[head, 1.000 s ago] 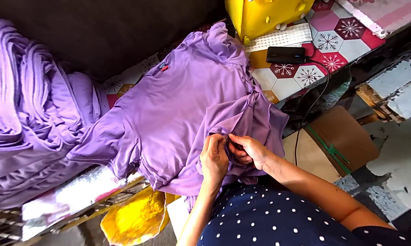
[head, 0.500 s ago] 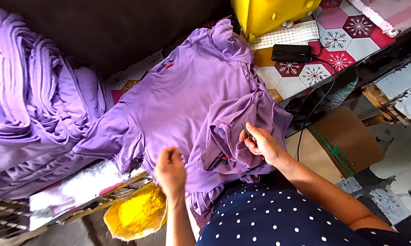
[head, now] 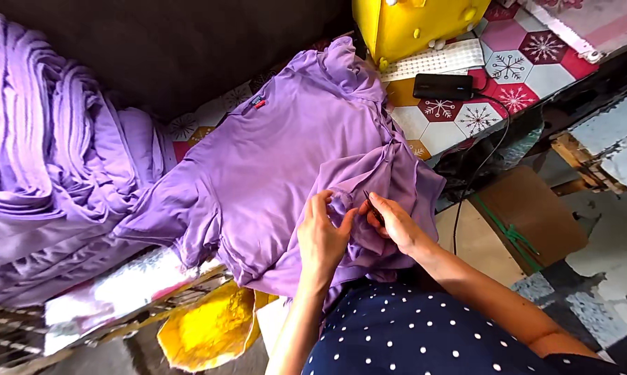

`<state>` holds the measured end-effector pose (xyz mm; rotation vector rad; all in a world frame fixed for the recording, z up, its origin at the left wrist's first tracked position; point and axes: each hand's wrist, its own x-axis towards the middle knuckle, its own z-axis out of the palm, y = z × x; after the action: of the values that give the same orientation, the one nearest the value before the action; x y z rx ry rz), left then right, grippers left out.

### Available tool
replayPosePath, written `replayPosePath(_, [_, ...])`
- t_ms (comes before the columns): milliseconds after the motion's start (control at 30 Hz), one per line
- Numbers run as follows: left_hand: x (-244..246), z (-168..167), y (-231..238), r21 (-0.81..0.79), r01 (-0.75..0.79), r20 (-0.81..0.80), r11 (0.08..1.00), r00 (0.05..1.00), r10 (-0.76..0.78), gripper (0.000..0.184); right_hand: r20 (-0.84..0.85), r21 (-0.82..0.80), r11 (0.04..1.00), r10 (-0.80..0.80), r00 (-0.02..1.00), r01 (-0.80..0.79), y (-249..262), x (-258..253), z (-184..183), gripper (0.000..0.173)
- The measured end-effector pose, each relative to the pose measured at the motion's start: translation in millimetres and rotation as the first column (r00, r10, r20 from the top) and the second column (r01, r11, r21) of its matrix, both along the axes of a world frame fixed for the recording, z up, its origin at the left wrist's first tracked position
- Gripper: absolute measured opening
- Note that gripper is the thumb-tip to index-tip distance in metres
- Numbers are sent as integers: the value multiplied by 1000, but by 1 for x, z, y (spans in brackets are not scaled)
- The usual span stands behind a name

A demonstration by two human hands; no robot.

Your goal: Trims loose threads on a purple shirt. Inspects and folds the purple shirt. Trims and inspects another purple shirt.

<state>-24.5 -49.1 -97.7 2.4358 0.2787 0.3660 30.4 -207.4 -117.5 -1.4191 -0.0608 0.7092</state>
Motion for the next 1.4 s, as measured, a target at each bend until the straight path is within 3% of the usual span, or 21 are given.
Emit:
replayPosePath(67, [6, -16, -3, 77, 8, 65, 997, 998, -13, 25, -14, -5, 1000, -10, 1000, 10, -1, 1, -4, 48])
replayPosePath(133, [2, -24, -3, 142, 5, 140, 990, 990, -25, 14, -27, -9, 1000, -11, 1000, 11, -2, 1, -4, 48])
replayPosePath(367, [-5, -22, 6, 176, 25, 231, 984, 971, -66, 15, -287, 210, 975, 126, 950, -66, -3, -3, 19, 52])
replayPosePath(533, [-1, -16, 6, 241, 29, 317, 970, 942, -107, 14, -283, 268, 948, 246, 927, -170, -1, -10, 24, 51])
replayPosePath(800, [8, -17, -4, 97, 124, 420, 988, 894, -154, 10, -241, 338, 914, 315, 918, -225, 2, -6, 21, 51])
replayPosePath(1067, [9, -19, -6, 64, 149, 409, 987, 898, -162, 13, -354, 595, 801, 335, 873, -67, 2, -2, 2, 55])
replayPosePath(1267, [7, -22, -8, -62, 159, 417, 985, 901, -120, 15, -437, 573, 819, 277, 856, 27, 8, -7, 3, 54])
replayPosePath(1400, [5, -24, -7, -137, 173, 406, 975, 908, -104, 14, -408, 451, 893, 190, 893, 16, 12, -7, 9, 49])
